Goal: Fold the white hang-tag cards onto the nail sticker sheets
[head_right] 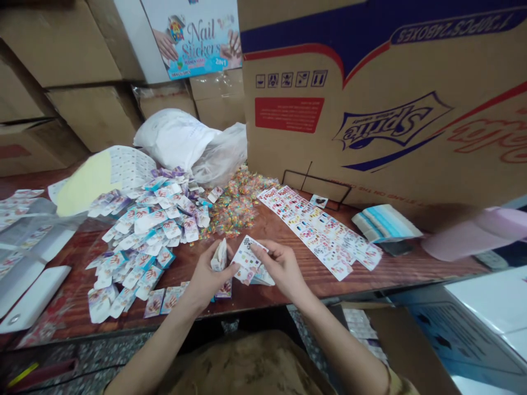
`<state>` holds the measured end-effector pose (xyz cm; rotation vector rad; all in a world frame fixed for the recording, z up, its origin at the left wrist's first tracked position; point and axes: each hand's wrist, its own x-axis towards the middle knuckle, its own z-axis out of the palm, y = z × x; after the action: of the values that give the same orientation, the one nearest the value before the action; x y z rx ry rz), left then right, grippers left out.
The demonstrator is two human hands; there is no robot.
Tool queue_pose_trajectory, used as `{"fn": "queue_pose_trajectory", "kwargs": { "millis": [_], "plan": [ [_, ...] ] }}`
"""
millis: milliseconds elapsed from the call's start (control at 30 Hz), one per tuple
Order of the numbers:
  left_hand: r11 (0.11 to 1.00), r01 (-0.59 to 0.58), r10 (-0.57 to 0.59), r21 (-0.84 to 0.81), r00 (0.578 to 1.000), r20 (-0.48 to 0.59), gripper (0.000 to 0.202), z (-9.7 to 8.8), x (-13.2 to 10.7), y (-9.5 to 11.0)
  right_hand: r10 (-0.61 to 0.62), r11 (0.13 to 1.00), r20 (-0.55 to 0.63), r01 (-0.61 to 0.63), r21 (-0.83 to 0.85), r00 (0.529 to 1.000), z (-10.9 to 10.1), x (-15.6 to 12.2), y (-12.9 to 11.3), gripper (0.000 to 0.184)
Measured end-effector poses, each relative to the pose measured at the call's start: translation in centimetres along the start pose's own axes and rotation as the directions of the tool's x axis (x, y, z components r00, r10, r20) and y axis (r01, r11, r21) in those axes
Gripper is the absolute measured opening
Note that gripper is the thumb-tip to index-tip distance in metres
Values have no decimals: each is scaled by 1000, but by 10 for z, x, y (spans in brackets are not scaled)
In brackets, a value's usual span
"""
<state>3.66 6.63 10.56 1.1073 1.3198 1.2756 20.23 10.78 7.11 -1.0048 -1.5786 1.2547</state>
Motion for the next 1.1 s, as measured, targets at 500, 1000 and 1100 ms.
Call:
{"fn": "queue_pose_trajectory", "kwargs": {
  "millis": [500,1000,1100],
  "plan": [
    [999,3,-7,-41,995,-102,32,-10,-9,-16,-190,946,-18,178,-272,982,7,-10,2,34],
    [540,-158,173,826,982,74,46,-39,-59,-50,-28,757,501,346,-555,865,37,-14,-13,18],
    [566,-127,111,815,991,78,43,-40,-68,-51,-28,585,582,486,-650,812,50,-17,-7,22]
  ]
}}
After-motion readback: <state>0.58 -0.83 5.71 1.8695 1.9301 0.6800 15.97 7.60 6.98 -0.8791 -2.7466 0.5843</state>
